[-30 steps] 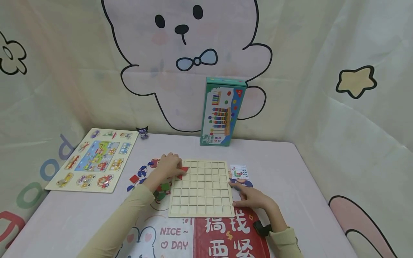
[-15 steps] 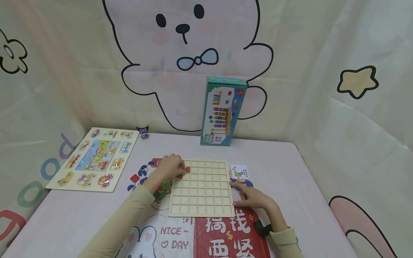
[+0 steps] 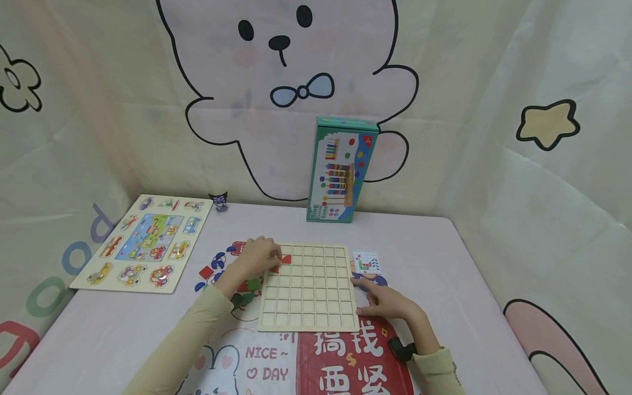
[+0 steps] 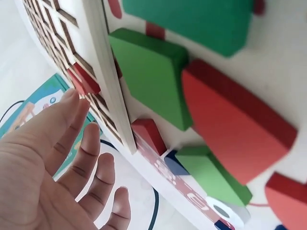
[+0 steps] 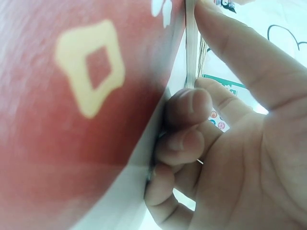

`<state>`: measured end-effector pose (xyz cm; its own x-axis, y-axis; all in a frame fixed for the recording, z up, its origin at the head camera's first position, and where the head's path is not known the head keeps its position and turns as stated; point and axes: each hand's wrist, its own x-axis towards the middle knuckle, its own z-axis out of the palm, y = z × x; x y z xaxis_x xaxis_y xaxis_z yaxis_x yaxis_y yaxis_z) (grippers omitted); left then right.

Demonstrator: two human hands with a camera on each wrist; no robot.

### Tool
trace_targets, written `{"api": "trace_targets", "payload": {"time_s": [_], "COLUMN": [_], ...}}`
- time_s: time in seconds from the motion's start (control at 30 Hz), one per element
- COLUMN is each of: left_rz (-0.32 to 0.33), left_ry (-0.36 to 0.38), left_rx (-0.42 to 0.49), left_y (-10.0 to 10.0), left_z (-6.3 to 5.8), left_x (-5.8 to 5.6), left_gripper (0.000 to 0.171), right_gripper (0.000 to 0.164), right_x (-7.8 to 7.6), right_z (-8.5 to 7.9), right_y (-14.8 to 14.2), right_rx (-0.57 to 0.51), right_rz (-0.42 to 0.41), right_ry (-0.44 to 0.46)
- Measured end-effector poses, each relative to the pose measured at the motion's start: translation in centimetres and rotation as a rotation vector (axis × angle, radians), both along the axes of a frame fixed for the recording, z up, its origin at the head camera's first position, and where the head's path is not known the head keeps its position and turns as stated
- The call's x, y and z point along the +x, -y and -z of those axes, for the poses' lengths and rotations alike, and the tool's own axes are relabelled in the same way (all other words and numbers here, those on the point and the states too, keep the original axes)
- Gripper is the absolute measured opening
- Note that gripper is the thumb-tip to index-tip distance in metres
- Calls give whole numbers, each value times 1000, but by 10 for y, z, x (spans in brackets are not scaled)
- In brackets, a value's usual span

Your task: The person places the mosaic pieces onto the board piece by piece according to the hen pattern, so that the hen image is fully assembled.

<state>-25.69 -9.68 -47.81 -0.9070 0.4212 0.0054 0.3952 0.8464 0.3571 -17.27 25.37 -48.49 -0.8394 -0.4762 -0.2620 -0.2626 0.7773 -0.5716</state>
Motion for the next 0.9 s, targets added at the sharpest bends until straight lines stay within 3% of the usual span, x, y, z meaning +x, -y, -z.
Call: {"api": "trace_targets", "payload": {"time_s": [0.27,0.57,0.9], "left_rz": [5,20,34], "left_ry": [16,53,27], "left_rx": [-27,-53,-9], "left_y": [9,13,10], "left_z": [-8,-6,-2], "left_x": [6,9,10], "left_gripper": [10,10,4], "right_gripper": [74,74,74], "right_x": [-1,-1,-1], "right_z": [1,0,1], "right_y": [-1,-1,-1], "right_rx": [6,-10,-9], "right_rz": [0,3,-6], "right_ry": [-4,4,2]}}
